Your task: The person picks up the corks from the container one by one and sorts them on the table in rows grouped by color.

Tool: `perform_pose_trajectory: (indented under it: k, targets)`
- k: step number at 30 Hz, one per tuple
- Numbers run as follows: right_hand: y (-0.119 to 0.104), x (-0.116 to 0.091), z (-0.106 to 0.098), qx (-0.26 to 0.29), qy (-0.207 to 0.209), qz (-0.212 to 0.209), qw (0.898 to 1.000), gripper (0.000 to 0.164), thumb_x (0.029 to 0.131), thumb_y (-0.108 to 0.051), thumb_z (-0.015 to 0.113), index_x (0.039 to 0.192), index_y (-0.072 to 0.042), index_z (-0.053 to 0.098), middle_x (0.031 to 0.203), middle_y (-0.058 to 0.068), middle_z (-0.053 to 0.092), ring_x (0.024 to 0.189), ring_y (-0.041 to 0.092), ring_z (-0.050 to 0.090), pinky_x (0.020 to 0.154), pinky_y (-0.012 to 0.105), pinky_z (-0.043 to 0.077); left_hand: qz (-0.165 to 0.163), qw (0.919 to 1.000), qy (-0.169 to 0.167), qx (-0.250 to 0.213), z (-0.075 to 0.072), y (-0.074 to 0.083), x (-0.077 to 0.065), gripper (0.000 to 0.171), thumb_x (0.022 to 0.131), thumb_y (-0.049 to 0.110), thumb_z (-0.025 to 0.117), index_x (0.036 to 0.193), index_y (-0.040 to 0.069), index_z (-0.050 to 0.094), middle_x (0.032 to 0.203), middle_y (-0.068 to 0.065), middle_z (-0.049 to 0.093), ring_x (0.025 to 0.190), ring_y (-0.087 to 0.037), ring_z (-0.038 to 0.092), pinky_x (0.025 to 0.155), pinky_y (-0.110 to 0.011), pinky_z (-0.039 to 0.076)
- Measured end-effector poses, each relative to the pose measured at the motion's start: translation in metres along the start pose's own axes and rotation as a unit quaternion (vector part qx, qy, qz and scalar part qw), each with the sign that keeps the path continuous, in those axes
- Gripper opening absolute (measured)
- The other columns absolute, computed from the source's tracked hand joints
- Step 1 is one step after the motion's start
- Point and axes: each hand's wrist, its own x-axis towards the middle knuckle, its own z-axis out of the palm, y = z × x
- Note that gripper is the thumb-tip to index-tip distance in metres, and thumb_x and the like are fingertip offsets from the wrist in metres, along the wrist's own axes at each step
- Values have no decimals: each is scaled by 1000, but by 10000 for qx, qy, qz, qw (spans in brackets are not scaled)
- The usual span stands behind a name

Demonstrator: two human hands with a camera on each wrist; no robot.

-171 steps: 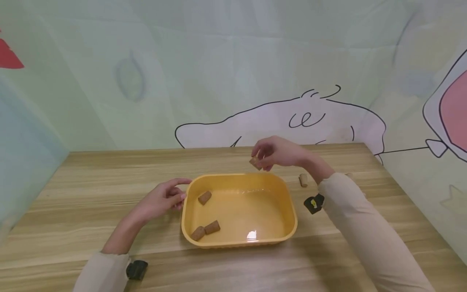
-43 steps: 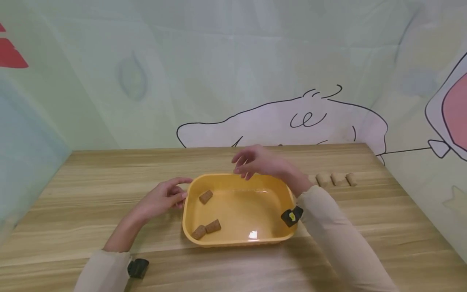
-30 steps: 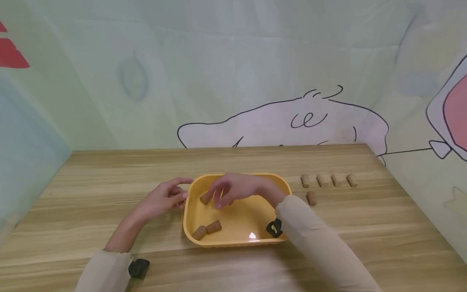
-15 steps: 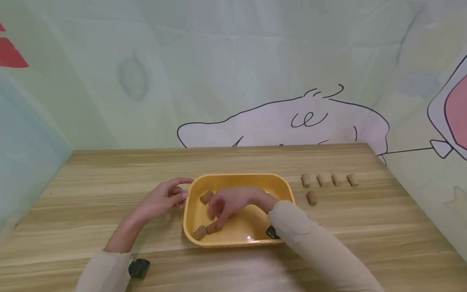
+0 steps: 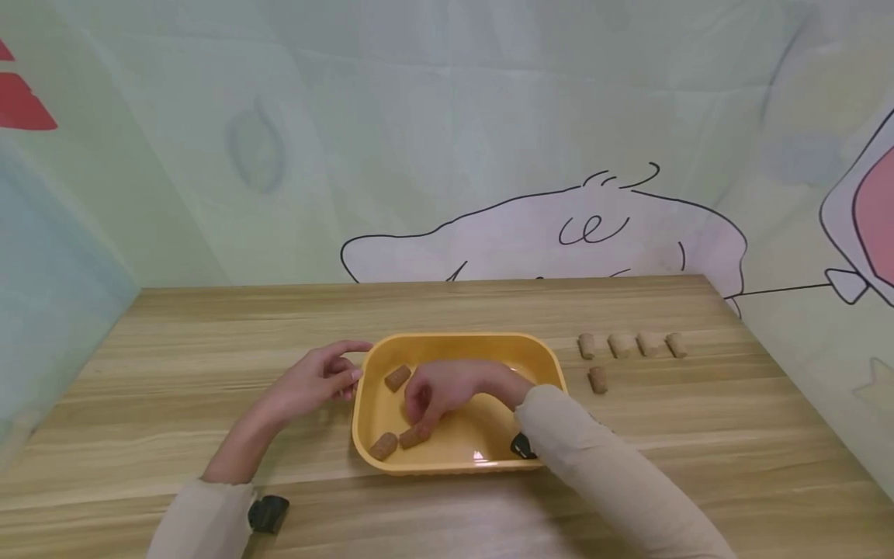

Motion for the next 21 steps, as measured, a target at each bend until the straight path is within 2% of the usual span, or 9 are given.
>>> perform_pose_trajectory:
  k: [4,7,12,18,21]
  targets:
    - [0,-1,-1,-60,144,130,9998,7,77,-1,69,77,1,63,65,-6,53,59,3,45,58,16,38,-17,10000,6,-2,1,0,0,41,93,3,49,132,-5,39,77,-7,55,70,-20,51,63,-31,45]
    - [0,-1,-1,-49,156,216,9996,13,75,-3,73,81,2,63,66,-5,55,61,4,47,59,16,40,24,10000,23,29,1,-1,0,40,93,2,49,131,-6,39,76,-7,55,70,-20,51,62,-31,45]
    - [0,0,0,86,36,292,9995,21,73,-3,75,88,2,61,69,-3,59,64,5,52,63,17,44,68,10000,28,8,1,-1,0,39,93,0,48,130,-7,39,76,-7,55,69,-20,52,63,-30,46]
    - [0,0,1,338,-235,242,9989,19,75,2,71,90,6,60,68,2,62,62,5,54,60,17,44,53,10000,31,8,0,-1,0,39,93,1,48,131,-7,39,77,-7,55,70,-20,52,64,-31,46]
    - [1,0,1,230,-333,187,9990,17,78,3,69,92,6,61,69,2,61,62,4,53,60,16,43,53,10000,18,-13,0,-1,0,40,93,1,48,131,-7,38,77,-7,55,71,-20,52,65,-32,47]
